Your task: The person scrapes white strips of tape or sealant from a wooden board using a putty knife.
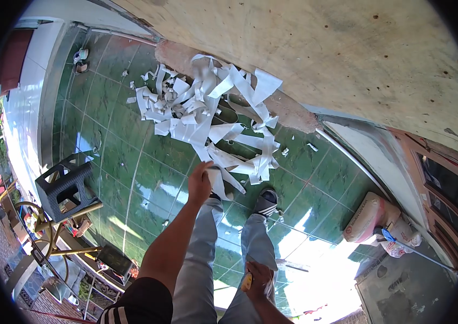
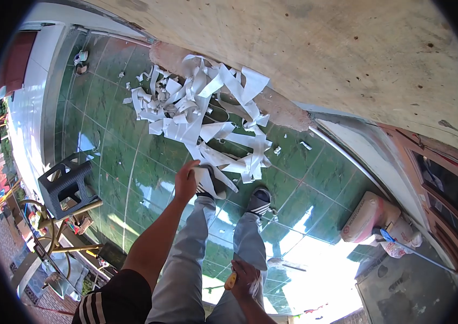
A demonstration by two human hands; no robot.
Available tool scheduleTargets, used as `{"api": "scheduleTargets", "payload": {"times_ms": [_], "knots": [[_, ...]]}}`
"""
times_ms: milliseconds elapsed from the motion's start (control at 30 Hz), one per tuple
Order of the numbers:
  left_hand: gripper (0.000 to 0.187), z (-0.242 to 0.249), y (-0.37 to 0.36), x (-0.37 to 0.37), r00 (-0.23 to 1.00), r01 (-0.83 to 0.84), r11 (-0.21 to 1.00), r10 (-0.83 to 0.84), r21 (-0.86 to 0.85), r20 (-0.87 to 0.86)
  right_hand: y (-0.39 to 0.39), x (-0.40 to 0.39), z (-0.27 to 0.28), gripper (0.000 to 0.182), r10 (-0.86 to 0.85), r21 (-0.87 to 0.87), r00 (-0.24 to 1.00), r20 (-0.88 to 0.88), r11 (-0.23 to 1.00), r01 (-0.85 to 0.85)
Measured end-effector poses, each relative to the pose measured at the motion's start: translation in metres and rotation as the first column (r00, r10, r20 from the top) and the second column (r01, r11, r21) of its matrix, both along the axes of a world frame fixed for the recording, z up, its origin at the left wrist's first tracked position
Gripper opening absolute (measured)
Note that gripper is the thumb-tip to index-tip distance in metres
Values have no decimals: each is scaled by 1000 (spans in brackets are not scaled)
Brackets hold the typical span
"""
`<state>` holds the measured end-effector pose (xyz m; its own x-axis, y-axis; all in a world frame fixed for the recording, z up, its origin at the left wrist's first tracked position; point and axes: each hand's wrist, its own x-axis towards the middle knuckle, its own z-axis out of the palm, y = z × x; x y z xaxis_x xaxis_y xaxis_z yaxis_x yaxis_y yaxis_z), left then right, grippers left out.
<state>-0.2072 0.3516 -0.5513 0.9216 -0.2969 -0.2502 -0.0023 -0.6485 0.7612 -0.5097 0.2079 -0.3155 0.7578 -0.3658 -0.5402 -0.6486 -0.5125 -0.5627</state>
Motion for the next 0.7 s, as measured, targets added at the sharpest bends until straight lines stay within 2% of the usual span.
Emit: {"api": "scheduleTargets", "payload": {"times_ms": [33, 67, 100, 133, 167, 200, 233, 333, 400, 433, 500, 567, 667, 700], "knots": [[37, 22, -30, 44, 977, -116, 989, 98, -88, -187, -2, 2, 1, 35, 7, -2, 1000, -3, 1000, -7], [36, 24, -48, 77, 983, -148, 968, 122, -203, -135, -3, 3, 1, 36, 14, -3, 1000, -7, 1000, -14], [37, 28, -63, 110, 989, -134, 971, 118, -200, -90, -4, 4, 0, 37, 9, -2, 1000, 3, 1000, -9], [39, 46, -82, 144, 995, -97, 988, 98, -122, 6, -4, 4, -1, 38, 3, 1, 1000, 9, 1000, -3], [37, 41, -88, 174, 994, -16, 998, 23, -63, 110, -4, 4, -2, 39, -5, 5, 1000, 13, 1000, 5], [46, 49, -101, 199, 989, 76, 987, -92, 140, 112, -4, 3, -2, 40, -6, 7, 1000, 8, 1000, 6], [58, 55, -114, 220, 975, 162, 928, -203, 337, 91, -4, 1, -3, 41, -7, 11, 1000, 3, 1000, 7], [92, 17, -141, 247, 949, 276, 738, -312, 616, -51, -6, 7, -1, 43, -11, 35, 999, -31, 999, 12], [111, -11, -162, 250, 945, 320, 740, -290, 592, -148, -8, 9, -3, 43, -29, 52, 998, -48, 998, 31], [112, -10, -180, 250, 947, 321, 774, -264, 546, -183, -9, 8, -4, 43, -47, 59, 997, -54, 997, 50], [110, -25, -208, 252, 956, 274, 900, -217, 338, -197, -10, 7, -7, 44, -65, 60, 996, -55, 996, 68], [104, -43, -235, 250, 961, 171, 978, -138, 120, -240, -13, 6, -9, 45, -64, 53, 997, -49, 996, 67], [97, -67, -274, 245, 929, 1, 999, 18, 51, -370, -22, 13, -6, 46, -58, 57, 992, -116, 996, 65], [85, -69, -280, 245, 916, -69, 997, 50, -33, -399, -26, 14, -9, 46, -64, 45, 992, -108, 997, 69]]}}
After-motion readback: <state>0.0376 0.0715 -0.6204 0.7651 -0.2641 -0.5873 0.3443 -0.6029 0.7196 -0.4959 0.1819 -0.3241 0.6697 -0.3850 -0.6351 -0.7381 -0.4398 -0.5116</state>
